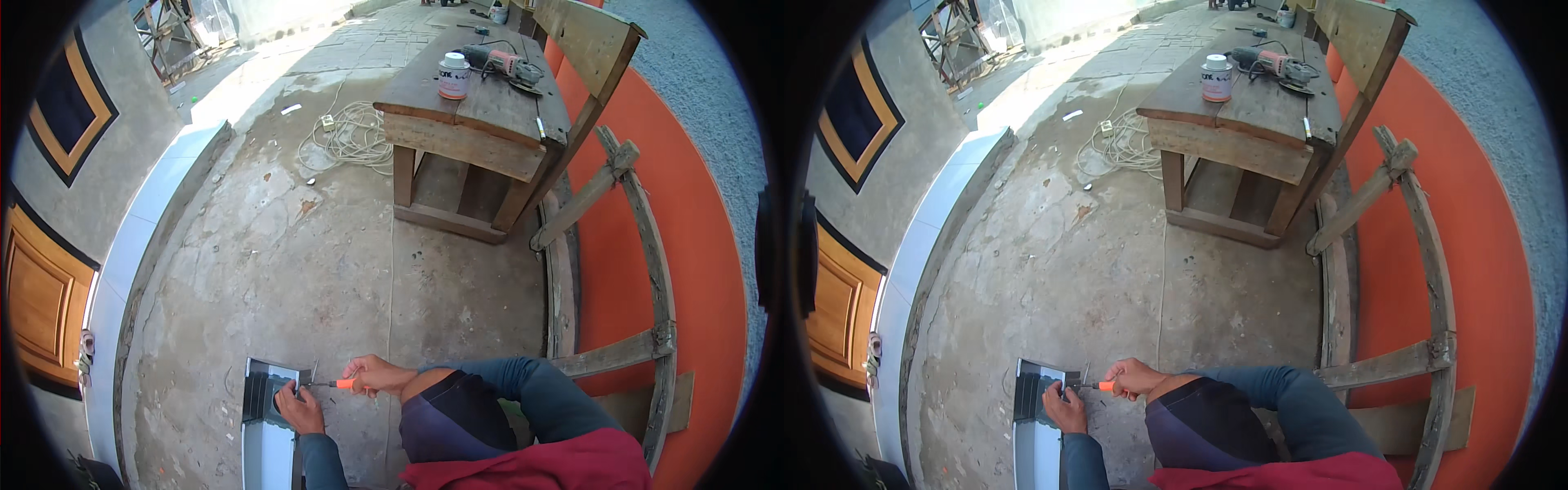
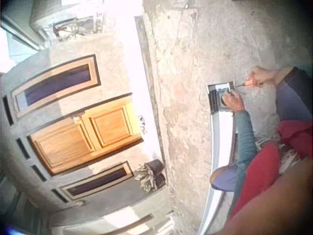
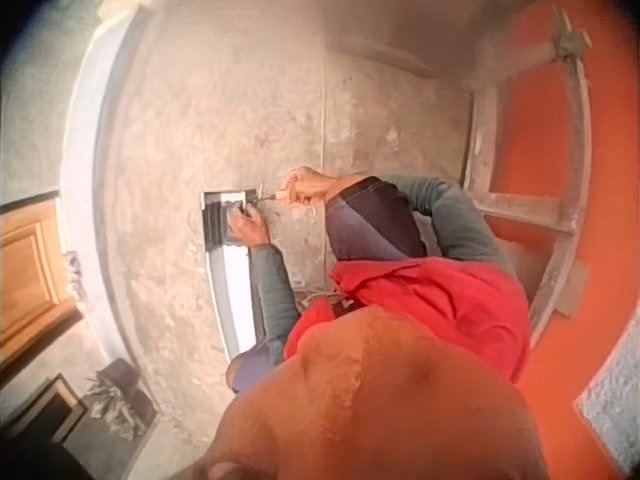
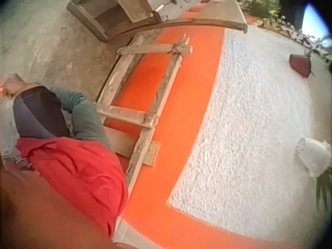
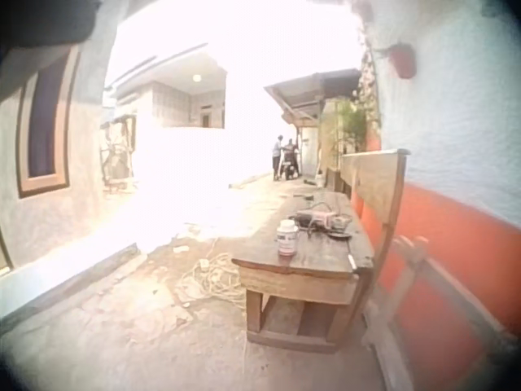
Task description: The person assembles a metal gutter section by using a screwdriver to insert and tighten a screw into a pre-drilled hole, while another person assists by drilling and holding the workpiece.
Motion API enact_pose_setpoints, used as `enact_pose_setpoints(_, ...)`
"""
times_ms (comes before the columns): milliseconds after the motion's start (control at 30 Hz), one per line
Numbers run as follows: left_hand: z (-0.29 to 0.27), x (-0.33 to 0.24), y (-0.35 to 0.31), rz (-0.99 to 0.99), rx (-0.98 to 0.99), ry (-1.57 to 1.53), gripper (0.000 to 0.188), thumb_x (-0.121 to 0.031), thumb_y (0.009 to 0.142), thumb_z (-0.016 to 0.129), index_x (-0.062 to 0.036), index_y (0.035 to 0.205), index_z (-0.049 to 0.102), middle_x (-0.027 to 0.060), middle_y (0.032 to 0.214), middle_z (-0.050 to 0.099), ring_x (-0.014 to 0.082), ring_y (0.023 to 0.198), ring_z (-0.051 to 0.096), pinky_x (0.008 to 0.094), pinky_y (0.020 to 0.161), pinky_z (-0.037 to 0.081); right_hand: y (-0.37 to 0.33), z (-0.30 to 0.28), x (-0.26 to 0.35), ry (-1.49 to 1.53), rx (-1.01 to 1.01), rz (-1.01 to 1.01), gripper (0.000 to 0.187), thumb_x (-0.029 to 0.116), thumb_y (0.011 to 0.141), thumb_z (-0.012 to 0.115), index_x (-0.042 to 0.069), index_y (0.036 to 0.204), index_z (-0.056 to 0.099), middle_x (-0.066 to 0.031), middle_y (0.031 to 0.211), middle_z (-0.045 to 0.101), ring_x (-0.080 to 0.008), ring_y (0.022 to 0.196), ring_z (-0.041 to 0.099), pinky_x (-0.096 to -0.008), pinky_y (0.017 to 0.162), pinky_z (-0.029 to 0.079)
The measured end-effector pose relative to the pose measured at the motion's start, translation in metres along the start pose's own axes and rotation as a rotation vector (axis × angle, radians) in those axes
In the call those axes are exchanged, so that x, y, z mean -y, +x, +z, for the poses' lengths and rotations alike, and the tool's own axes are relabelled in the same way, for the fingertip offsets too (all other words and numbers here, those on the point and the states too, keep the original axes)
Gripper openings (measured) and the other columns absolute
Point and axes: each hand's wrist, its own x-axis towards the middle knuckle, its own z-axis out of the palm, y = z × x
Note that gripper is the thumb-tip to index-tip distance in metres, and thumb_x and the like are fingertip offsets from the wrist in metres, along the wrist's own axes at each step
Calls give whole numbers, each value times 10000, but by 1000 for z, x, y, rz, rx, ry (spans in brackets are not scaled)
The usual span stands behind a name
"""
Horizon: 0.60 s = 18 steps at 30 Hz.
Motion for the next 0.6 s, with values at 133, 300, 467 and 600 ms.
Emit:
enact_pose_setpoints(133,-4,-8,8,43,-32,-7,174,-9,822,632,29,991,623,189,895,596,360,870,583,465,780,463,-7,-1,-3,-695,-252,-695,258,116,858,695,18,1095,666,-130,896,689,-293,743,675,-382,614,527)
enact_pose_setpoints(300,0,-9,17,54,-55,-9,190,-5,804,623,35,990,625,201,910,606,382,884,581,475,803,459,3,3,-16,-1078,-302,-935,195,174,905,680,47,1051,704,-141,932,709,-344,829,694,-439,731,550)
enact_pose_setpoints(467,5,-16,14,12,-69,-15,180,17,816,600,56,991,616,222,928,610,401,927,557,482,839,441,9,4,1,-411,-108,-83,214,188,956,640,37,1108,656,-57,832,662,-167,631,617,-328,533,472)
enact_pose_setpoints(600,0,-12,7,-13,-15,-30,194,24,810,608,53,1001,620,220,932,614,401,930,560,484,843,443,4,-12,6,133,108,289,286,167,924,674,44,1175,613,-41,918,645,-94,622,548,-294,530,439)
